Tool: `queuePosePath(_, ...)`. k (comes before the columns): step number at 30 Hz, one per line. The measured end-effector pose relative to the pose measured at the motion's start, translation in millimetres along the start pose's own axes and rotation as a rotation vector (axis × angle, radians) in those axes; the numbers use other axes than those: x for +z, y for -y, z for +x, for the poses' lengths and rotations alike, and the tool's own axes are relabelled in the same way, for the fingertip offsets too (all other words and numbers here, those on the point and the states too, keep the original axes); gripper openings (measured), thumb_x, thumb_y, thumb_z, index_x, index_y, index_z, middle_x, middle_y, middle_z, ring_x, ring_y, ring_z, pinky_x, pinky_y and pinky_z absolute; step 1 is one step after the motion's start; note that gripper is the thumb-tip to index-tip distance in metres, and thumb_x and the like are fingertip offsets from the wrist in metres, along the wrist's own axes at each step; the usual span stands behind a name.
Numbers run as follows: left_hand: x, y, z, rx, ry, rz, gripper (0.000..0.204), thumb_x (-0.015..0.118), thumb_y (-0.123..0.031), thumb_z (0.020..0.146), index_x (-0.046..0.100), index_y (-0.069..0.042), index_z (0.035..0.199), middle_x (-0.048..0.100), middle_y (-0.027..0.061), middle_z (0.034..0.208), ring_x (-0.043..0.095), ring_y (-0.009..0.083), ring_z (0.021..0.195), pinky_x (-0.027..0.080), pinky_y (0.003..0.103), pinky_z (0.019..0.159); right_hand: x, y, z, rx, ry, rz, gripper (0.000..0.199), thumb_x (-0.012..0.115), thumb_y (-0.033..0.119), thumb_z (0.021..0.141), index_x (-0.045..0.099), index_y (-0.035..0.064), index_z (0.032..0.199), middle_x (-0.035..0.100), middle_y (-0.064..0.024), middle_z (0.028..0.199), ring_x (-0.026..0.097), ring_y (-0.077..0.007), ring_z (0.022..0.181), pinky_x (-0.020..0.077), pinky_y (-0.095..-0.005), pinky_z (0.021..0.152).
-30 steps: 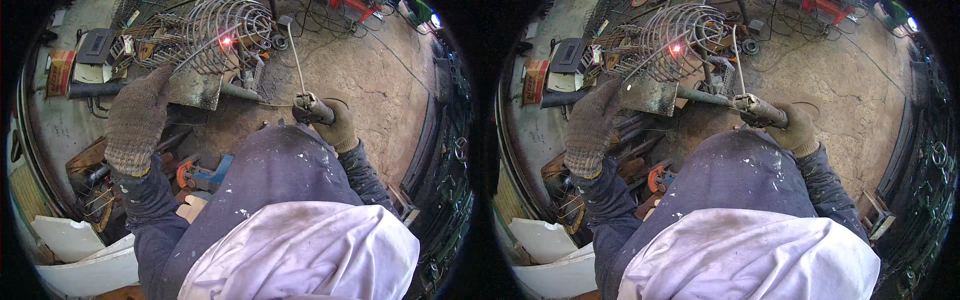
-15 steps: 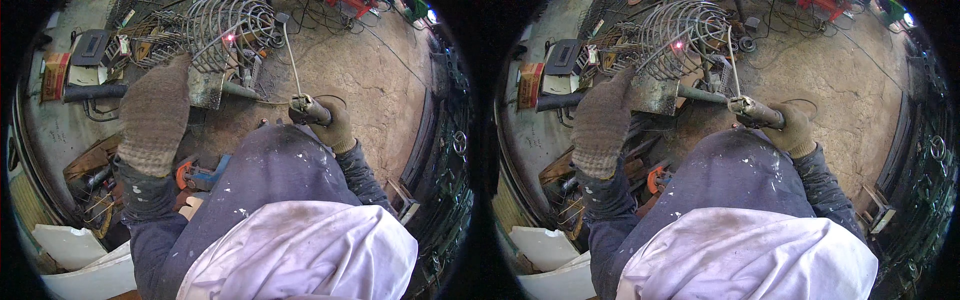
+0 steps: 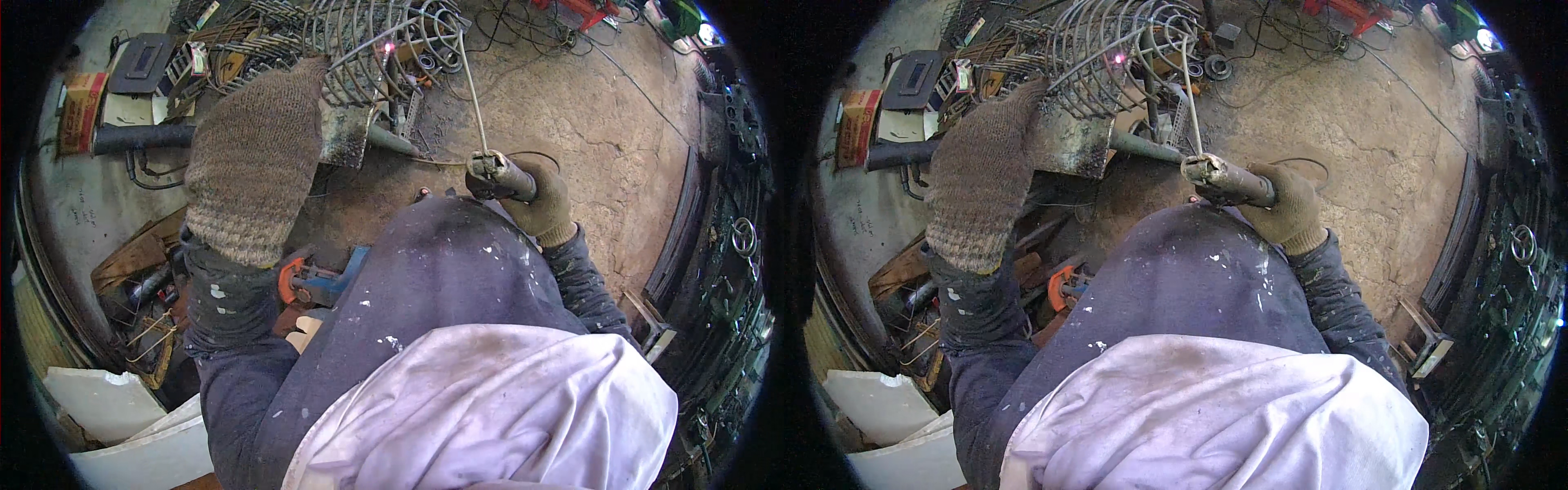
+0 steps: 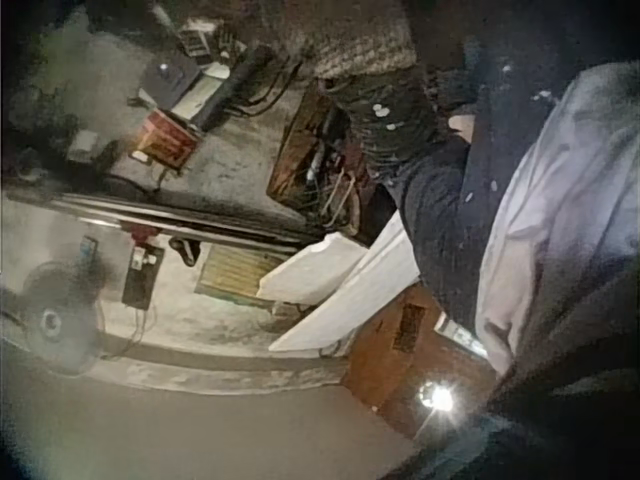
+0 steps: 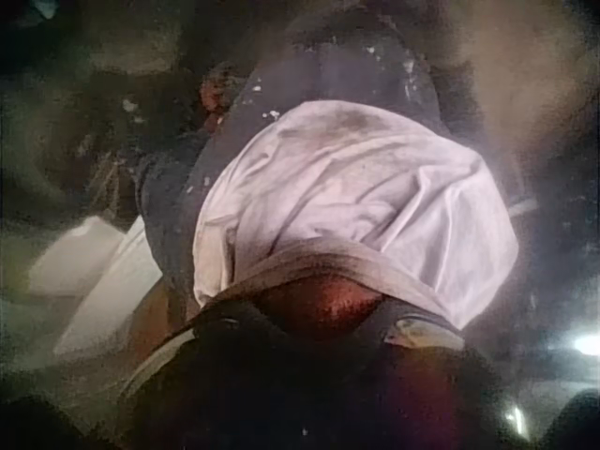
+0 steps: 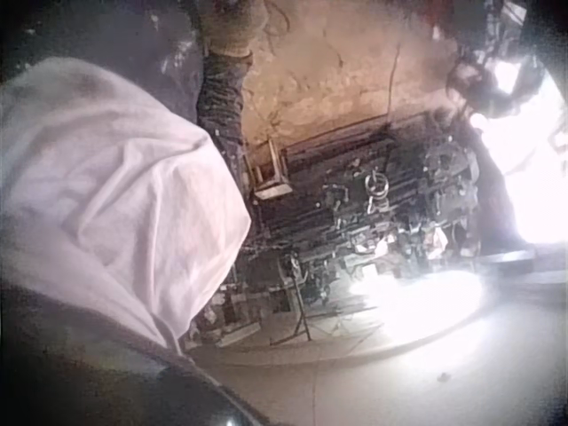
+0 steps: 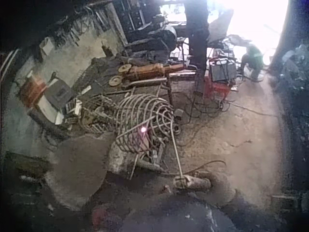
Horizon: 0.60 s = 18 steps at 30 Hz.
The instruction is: The person shapes a wire mesh structure by striking it with a hammer and then welds metal rods onto the frame using a welding tool.
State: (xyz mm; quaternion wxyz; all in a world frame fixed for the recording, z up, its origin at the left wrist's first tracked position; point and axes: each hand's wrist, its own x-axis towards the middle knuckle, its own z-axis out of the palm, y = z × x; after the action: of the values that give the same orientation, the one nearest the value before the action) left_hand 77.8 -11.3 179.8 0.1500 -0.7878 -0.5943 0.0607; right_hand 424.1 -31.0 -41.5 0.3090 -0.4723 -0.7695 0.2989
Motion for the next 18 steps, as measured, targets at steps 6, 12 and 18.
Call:
queuePosePath(6, 1, 12, 3, 0.062, -0.041, 0.018, 0.041, 0.063, -0.016, 0.094, 0.065, -0.015, 0.134, 0.071, 0.0165, 0.100, 0.071, 0.0364, 0.093, 0.058, 0.046, 0.082, 3, 8, 2, -0.019, -0.024, 0.001, 0.053, 0.089, 0.026, 0.069, 0.071, 0.0074, 0.115, 0.076, -0.0152, 0.099, 0.074, -0.0359, 0.091, 0.0583, -0.0439, 0.079)
queuePosePath(12, 13, 28, 1, 0.128, -0.105, 0.061, 0.042, 0.063, -0.015, 0.093, 0.062, -0.015, 0.135, 0.067, 0.0096, 0.105, 0.070, 0.0299, 0.094, 0.059, 0.043, 0.076, 9, 16, 2, -0.012, 0.012, 0.018, 0.051, 0.090, 0.027, 0.069, 0.071, 0.0074, 0.112, 0.075, -0.0161, 0.099, 0.073, -0.0366, 0.091, 0.0581, -0.0438, 0.078)
queuePosePath(18, -19, 10, 14, 0.098, 0.000, 0.010, 0.042, 0.060, -0.013, 0.094, 0.062, -0.016, 0.136, 0.069, 0.0127, 0.106, 0.070, 0.0332, 0.097, 0.058, 0.045, 0.082, 19, 25, 2, -0.030, 0.040, -0.006, 0.053, 0.092, 0.032, 0.067, 0.071, 0.0108, 0.110, 0.075, -0.0147, 0.098, 0.073, -0.0369, 0.089, 0.0575, -0.0451, 0.077)
